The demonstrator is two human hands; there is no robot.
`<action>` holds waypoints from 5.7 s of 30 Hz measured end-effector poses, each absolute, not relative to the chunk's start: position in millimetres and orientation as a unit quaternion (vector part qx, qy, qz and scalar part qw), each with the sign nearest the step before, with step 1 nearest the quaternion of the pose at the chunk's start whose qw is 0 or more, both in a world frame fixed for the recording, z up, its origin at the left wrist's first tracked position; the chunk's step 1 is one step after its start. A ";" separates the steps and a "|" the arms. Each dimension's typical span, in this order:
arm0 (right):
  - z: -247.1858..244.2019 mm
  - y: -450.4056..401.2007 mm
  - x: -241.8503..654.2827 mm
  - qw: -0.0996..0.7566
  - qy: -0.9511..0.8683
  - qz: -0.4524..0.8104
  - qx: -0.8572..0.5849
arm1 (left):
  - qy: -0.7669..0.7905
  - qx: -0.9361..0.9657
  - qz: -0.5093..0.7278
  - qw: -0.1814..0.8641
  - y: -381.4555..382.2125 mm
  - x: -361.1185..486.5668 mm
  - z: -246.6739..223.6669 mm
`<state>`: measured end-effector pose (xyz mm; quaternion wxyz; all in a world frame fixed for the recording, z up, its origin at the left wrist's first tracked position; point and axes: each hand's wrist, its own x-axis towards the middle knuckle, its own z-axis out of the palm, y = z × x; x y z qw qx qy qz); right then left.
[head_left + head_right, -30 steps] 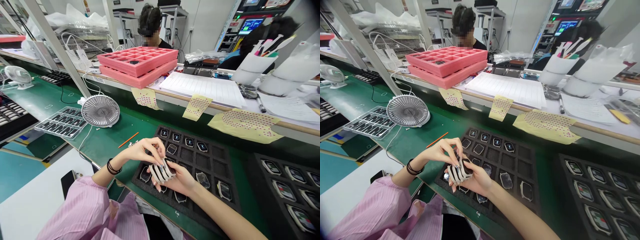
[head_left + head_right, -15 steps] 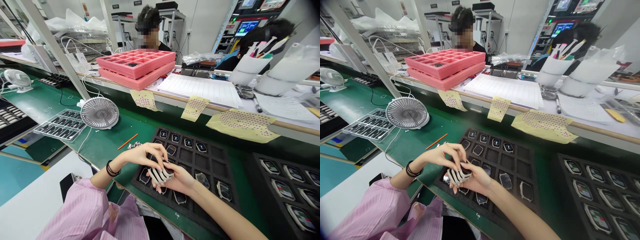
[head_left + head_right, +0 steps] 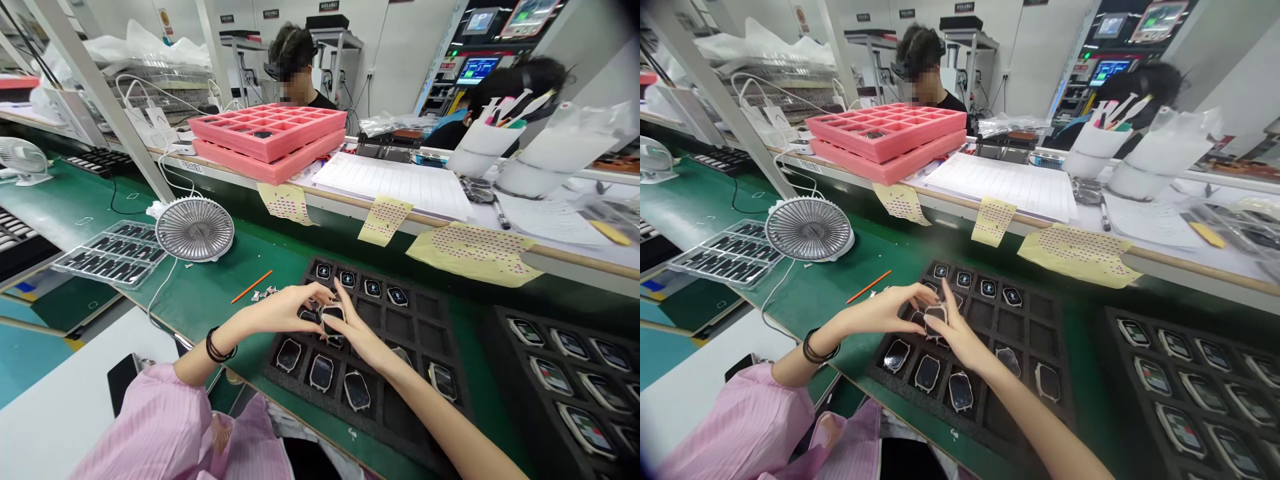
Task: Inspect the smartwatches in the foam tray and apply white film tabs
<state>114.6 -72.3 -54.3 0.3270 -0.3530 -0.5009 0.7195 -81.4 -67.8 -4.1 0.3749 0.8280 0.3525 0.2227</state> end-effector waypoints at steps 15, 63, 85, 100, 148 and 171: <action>-50.2 -66.0 124.5 0.357 -0.552 0.649 -0.383 | 0.457 0.823 0.297 0.160 -74.7 -39.8 -51.4; -69.6 -41.0 127.8 0.380 -0.436 0.707 -0.407 | 0.391 0.338 0.454 0.726 -61.3 -60.5 -73.1; -74.1 -35.2 129.4 0.394 -0.483 0.664 -0.412 | 0.405 0.407 0.475 0.667 -57.5 -59.7 -97.0; -56.2 -22.4 208.6 0.550 -0.509 0.448 -0.488 | 0.409 0.625 0.322 0.583 -25.4 13.2 -69.8; -101.9 -5.6 252.2 0.519 -0.456 0.533 -0.488 | 0.342 0.863 0.264 0.261 -5.4 56.3 -76.5; -119.8 41.5 311.1 0.381 -0.593 0.335 -0.625 | 0.328 0.918 0.146 0.170 20.4 100.2 -72.3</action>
